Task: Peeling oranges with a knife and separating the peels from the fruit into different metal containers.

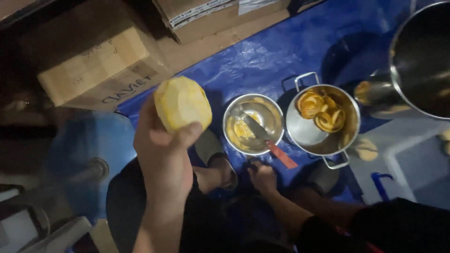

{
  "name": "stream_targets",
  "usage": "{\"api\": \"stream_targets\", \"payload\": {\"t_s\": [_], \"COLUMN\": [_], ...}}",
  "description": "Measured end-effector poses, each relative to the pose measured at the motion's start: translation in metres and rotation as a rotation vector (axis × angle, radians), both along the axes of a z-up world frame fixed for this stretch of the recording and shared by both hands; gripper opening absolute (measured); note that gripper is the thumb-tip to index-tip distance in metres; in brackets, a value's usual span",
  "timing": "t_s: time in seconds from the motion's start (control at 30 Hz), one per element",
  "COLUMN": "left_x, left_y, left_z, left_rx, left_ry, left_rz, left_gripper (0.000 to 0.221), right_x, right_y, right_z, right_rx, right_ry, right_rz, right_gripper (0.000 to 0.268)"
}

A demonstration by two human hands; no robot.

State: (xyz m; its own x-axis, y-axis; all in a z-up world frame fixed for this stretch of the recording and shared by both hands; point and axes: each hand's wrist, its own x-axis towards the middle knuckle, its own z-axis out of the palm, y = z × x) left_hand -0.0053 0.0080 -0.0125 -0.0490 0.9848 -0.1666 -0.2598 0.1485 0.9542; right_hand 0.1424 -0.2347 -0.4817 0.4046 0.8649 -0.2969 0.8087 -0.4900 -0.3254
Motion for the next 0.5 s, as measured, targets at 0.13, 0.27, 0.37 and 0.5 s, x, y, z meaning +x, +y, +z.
{"api": "stream_targets", "payload": {"t_s": [0.13, 0.27, 0.37, 0.5], "left_x": [0.011, 0.006, 0.004, -0.009], "left_y": [0.008, 0.01, 0.013, 0.006], "left_z": [0.003, -0.009, -0.02, -0.042], "left_rx": [-0.157, -0.371, -0.33, -0.489], "left_ry": [-0.001, 0.056, 0.066, -0.348], "left_rz": [0.041, 0.087, 0.044, -0.018], "left_gripper": [0.082, 0.104, 0.105, 0.103], "right_x": [-0.007, -0.008, 0.013, 0.024], "right_y": [0.053, 0.037, 0.032, 0.016], "right_z": [0.063, -0.003, -0.031, -0.031], "right_rx": [-0.267, -0.117, -0.044, 0.054], "right_ry": [0.23, 0.006, -0.128, -0.234], "right_rz": [-0.18, -0.1, 0.03, 0.383], "right_gripper": [0.038, 0.044, 0.045, 0.015]}}
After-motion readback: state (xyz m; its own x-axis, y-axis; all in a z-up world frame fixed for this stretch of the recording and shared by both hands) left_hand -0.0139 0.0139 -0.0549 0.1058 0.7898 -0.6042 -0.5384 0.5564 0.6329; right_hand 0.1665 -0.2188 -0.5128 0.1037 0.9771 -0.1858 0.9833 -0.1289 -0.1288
